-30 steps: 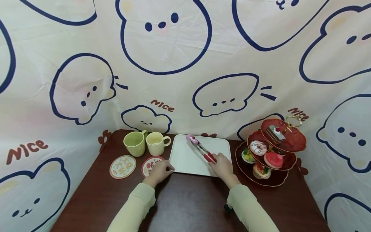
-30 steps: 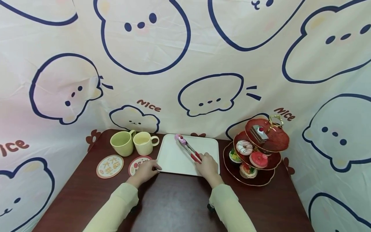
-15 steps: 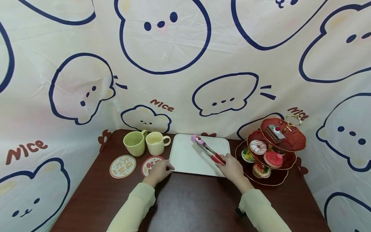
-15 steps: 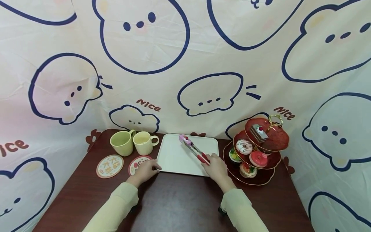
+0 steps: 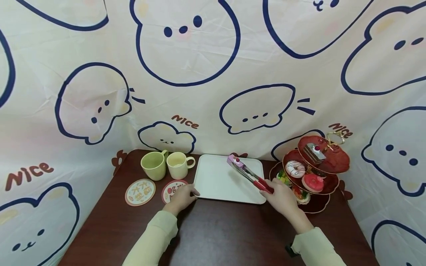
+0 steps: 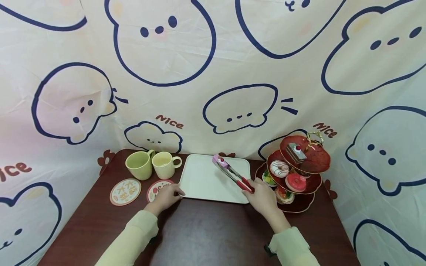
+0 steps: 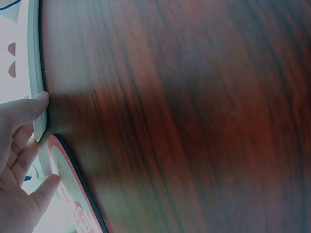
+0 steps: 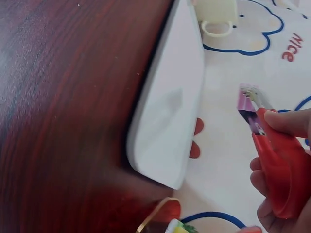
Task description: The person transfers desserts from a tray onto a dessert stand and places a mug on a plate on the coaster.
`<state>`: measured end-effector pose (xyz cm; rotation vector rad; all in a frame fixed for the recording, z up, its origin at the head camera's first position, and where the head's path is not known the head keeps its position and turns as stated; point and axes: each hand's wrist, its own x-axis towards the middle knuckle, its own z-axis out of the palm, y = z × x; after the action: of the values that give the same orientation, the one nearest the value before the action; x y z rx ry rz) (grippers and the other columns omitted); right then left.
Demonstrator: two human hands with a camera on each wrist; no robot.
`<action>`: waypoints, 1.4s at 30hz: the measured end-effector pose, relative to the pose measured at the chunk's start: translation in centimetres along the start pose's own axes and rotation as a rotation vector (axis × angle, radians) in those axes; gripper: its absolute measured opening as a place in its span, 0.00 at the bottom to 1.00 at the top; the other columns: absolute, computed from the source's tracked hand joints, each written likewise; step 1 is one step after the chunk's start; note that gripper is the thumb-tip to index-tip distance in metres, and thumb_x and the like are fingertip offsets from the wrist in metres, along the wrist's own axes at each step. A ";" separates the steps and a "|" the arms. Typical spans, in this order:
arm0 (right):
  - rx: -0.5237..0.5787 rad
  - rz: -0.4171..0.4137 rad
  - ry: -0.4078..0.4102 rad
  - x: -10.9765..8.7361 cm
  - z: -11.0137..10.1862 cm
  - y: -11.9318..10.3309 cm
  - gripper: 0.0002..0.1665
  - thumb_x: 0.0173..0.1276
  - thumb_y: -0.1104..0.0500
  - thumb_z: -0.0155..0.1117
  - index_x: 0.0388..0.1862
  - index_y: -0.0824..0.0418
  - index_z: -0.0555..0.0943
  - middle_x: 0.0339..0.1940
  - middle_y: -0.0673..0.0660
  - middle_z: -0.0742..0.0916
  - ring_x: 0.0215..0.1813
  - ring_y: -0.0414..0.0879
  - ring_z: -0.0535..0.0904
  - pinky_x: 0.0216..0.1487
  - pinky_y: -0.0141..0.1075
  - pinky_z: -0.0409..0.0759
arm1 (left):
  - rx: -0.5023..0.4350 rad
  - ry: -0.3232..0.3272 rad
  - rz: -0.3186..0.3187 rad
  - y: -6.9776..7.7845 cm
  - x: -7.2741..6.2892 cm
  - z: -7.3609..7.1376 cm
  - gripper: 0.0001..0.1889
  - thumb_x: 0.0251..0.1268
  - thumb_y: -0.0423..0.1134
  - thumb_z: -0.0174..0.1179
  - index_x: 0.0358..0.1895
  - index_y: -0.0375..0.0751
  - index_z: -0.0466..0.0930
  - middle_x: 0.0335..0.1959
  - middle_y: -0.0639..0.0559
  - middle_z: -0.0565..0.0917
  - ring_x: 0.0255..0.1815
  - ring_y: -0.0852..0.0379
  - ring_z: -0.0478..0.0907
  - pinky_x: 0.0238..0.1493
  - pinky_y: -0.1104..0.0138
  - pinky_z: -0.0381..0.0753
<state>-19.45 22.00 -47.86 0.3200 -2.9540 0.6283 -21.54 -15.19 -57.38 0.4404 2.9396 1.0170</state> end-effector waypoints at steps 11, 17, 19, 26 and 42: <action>-0.017 -0.027 0.078 -2.5 -3.8 0.2 0.31 0.62 0.53 0.78 0.59 0.70 0.84 0.46 0.66 0.87 0.36 0.54 0.78 0.33 0.45 0.75 | 0.006 -0.002 0.005 0.2 -0.1 -0.1 0.05 0.57 0.25 0.71 0.34 0.37 0.91 0.55 0.32 0.84 0.60 0.36 0.80 0.62 0.46 0.77; -0.051 -0.055 0.115 -3.6 -5.7 0.2 0.31 0.60 0.52 0.80 0.56 0.71 0.85 0.36 0.61 0.86 0.31 0.50 0.72 0.31 0.41 0.68 | 0.002 -0.010 -0.017 0.1 -0.2 0.1 0.05 0.57 0.25 0.72 0.33 0.38 0.91 0.56 0.32 0.84 0.60 0.37 0.80 0.61 0.46 0.78; -0.068 -0.057 0.130 -3.9 -6.3 0.3 0.32 0.60 0.52 0.80 0.56 0.71 0.85 0.36 0.62 0.86 0.32 0.51 0.73 0.32 0.44 0.68 | 0.004 -0.010 -0.015 0.1 -0.2 0.2 0.05 0.56 0.25 0.72 0.33 0.38 0.91 0.56 0.32 0.84 0.60 0.37 0.81 0.61 0.46 0.78; -0.079 -0.063 0.205 -5.2 -8.7 0.9 0.33 0.57 0.53 0.81 0.55 0.73 0.84 0.48 0.75 0.86 0.43 0.68 0.80 0.44 0.61 0.73 | -0.012 0.006 0.003 0.2 -0.2 0.0 0.05 0.56 0.24 0.72 0.33 0.36 0.90 0.55 0.31 0.84 0.60 0.36 0.80 0.61 0.45 0.77; -0.165 0.029 0.260 -8.9 -14.1 3.4 0.34 0.59 0.53 0.79 0.57 0.74 0.82 0.29 0.59 0.83 0.23 0.47 0.68 0.31 0.47 0.63 | -0.007 -0.002 -0.021 0.2 -0.2 0.1 0.05 0.57 0.25 0.71 0.33 0.38 0.91 0.58 0.31 0.83 0.61 0.35 0.79 0.63 0.45 0.76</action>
<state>-10.75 32.44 -37.69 0.1664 -2.7405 0.3914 -21.29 -15.05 -57.38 0.4092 2.9314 1.0232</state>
